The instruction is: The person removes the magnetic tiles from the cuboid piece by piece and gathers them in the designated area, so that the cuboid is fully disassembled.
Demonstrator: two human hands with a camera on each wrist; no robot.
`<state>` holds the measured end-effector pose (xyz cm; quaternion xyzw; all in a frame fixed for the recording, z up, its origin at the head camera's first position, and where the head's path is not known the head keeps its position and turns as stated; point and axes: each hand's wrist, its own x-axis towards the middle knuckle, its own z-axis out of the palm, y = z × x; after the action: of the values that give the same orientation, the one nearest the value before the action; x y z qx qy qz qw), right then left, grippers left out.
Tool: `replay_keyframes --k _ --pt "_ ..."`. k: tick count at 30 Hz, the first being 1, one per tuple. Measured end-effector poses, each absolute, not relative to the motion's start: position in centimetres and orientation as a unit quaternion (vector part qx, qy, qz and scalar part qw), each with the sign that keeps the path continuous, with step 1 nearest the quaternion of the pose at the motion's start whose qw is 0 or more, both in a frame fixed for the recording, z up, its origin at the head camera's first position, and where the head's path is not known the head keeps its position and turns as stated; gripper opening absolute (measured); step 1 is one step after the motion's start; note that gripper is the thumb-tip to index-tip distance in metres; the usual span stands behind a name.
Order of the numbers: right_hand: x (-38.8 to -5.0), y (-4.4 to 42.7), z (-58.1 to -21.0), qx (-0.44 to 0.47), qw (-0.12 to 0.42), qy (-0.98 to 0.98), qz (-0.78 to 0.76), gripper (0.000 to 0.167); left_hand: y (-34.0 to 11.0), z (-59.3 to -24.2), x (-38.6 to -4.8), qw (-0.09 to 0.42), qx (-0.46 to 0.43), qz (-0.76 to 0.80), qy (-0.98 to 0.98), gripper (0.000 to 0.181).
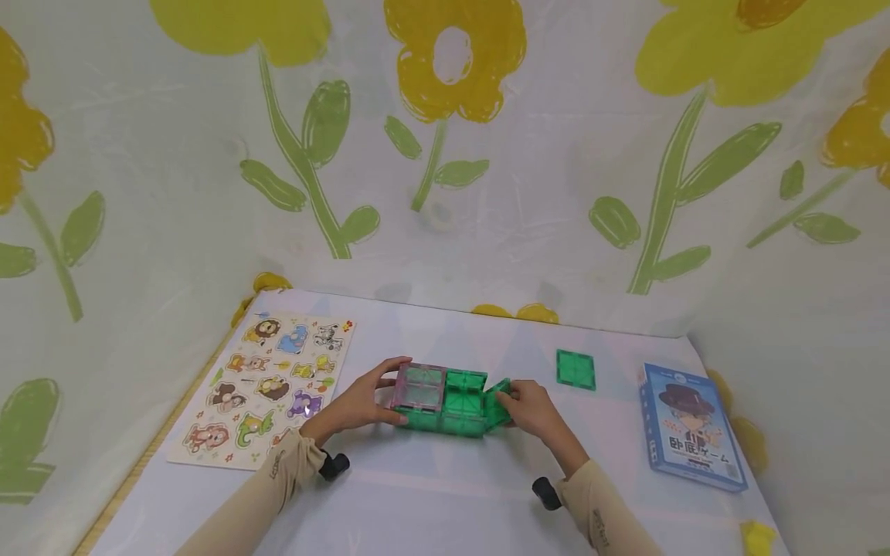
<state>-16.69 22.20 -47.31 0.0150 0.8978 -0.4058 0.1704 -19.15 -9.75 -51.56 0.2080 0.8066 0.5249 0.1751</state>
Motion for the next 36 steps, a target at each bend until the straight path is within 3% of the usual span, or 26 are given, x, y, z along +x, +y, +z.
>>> replay_keyframes --k 25,31,36 --pt "-16.8 23.4 -48.5 0.055 0.159 0.895 -0.413 0.017 -10.2 -51.4 -19.0 0.179 0.191 0.526 0.809 0.103" --pt "-16.7 24.1 -48.7 0.057 0.145 0.899 -0.409 0.027 -10.2 -51.5 -19.1 0.184 0.19 0.529 0.806 0.102" --pt "-17.0 24.9 -48.2 0.065 0.135 0.907 -0.394 0.045 -9.9 -51.4 -19.1 0.184 0.197 0.526 0.807 0.101"
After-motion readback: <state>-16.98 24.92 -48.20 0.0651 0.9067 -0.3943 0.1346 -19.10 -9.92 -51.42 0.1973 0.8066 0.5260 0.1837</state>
